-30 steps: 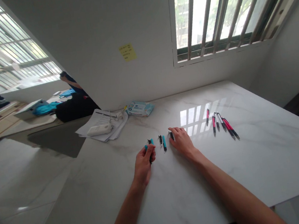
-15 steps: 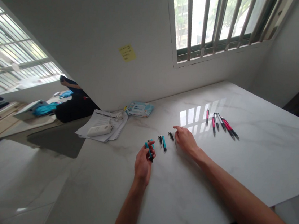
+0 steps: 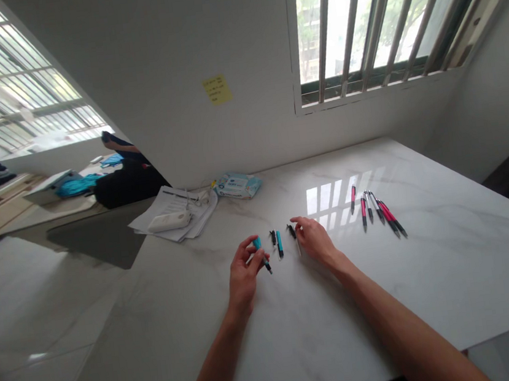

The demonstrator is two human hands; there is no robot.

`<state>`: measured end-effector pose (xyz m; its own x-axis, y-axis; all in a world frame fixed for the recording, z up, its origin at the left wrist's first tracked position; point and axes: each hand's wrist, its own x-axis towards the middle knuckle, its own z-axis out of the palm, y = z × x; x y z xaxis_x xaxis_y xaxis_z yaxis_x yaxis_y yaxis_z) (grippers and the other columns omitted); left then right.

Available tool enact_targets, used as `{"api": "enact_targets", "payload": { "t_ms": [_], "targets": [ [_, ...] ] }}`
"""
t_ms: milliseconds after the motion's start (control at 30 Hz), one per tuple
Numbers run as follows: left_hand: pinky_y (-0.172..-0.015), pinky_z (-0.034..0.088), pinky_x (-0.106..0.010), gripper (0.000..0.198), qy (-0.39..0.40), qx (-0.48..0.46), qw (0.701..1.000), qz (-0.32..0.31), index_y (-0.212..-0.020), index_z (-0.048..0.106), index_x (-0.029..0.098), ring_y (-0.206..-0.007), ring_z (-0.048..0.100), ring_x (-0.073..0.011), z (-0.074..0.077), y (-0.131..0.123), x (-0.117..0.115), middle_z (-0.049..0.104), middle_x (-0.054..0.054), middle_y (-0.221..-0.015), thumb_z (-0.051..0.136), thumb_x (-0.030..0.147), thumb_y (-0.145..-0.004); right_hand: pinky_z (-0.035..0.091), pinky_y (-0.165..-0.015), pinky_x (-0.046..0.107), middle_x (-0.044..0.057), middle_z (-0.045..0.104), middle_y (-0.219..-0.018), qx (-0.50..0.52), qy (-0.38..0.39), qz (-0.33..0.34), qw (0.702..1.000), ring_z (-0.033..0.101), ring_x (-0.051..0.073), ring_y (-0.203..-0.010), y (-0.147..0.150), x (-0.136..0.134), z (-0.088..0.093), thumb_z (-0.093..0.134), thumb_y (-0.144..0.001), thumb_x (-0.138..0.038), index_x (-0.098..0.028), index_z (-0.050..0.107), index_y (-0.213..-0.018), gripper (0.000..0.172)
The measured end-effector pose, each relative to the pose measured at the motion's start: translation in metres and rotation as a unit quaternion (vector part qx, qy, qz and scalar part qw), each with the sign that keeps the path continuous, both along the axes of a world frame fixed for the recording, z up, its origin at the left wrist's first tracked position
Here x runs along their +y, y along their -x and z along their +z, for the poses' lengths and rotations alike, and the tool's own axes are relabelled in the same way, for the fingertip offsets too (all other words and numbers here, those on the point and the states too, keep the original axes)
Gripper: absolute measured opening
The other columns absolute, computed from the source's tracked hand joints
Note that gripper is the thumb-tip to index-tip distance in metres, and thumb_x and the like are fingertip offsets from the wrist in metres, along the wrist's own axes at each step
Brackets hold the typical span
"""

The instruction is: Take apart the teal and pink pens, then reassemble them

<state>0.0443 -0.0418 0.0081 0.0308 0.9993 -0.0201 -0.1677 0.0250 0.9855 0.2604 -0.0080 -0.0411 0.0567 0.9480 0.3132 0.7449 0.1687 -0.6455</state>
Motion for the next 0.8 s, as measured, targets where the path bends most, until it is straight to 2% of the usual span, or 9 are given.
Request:
{"api": "enact_targets", "payload": {
  "t_ms": [167,367,533,633,733,800],
  "targets": [
    [-0.073,0.057,-0.026,0.049,0.011,-0.006,1.000,-0.003,-0.119,0.074,0.022,-0.072,0.063,-0.0111,0.001,0.000,0.001,0.064,-0.001,-0.090,0.085,0.039,-0.074,0.051,-0.079,0.029,0.003,0.077,-0.097,0.022,0.013,0.016,1.000,0.068,0.018,-0.081,0.000,0.000,0.002,0.050,-0.090,-0.013,-0.023,0.069,-0.123,0.040],
    [-0.075,0.059,-0.029,0.052,0.032,-0.014,0.999,-0.005,-0.120,0.076,0.020,-0.071,0.064,-0.0116,0.001,-0.001,0.000,0.066,-0.002,-0.090,0.082,0.048,-0.077,0.051,-0.080,0.030,0.003,0.077,-0.097,0.033,0.024,0.021,0.999,0.067,0.018,-0.081,0.000,-0.001,0.005,0.050,-0.090,-0.012,-0.023,0.071,-0.120,0.038],
    [-0.077,0.059,-0.030,0.050,0.029,-0.015,0.999,0.004,-0.114,0.078,0.018,-0.074,0.065,-0.0135,-0.002,0.001,0.001,0.070,-0.004,-0.087,0.083,0.050,-0.076,0.051,-0.087,0.035,0.005,0.075,-0.100,0.045,-0.019,0.016,0.999,0.067,0.021,-0.089,0.006,-0.007,0.018,0.053,-0.093,-0.017,-0.022,0.072,-0.117,0.031],
    [-0.076,0.057,-0.028,0.047,0.019,-0.014,0.999,0.026,-0.112,0.075,0.018,-0.077,0.067,-0.0140,-0.005,0.002,0.002,0.073,-0.004,-0.089,0.082,0.048,-0.077,0.054,-0.082,0.033,0.006,0.075,-0.099,0.127,0.005,0.088,0.988,0.068,0.019,-0.086,0.018,-0.016,0.031,0.056,-0.098,-0.031,-0.022,0.072,-0.110,0.022],
    [-0.075,0.056,-0.027,0.044,0.011,-0.034,0.998,0.046,-0.112,0.070,0.019,-0.075,0.069,-0.0137,-0.006,0.004,0.003,0.073,-0.003,-0.087,0.081,0.046,-0.079,0.054,-0.069,0.028,0.005,0.074,-0.093,0.222,0.090,0.192,0.952,0.068,0.017,-0.076,0.033,-0.027,0.041,0.063,-0.096,-0.044,-0.021,0.070,-0.108,0.027],
    [-0.075,0.056,-0.027,0.041,0.006,-0.047,0.997,0.059,-0.109,0.068,0.019,-0.073,0.069,-0.0135,-0.005,0.005,0.003,0.074,-0.003,-0.086,0.081,0.044,-0.079,0.050,-0.061,0.025,0.002,0.072,-0.085,0.261,0.122,0.228,0.930,0.064,0.015,-0.068,0.042,-0.034,0.045,0.070,-0.091,-0.045,-0.020,0.068,-0.105,0.029]
  ]
}}
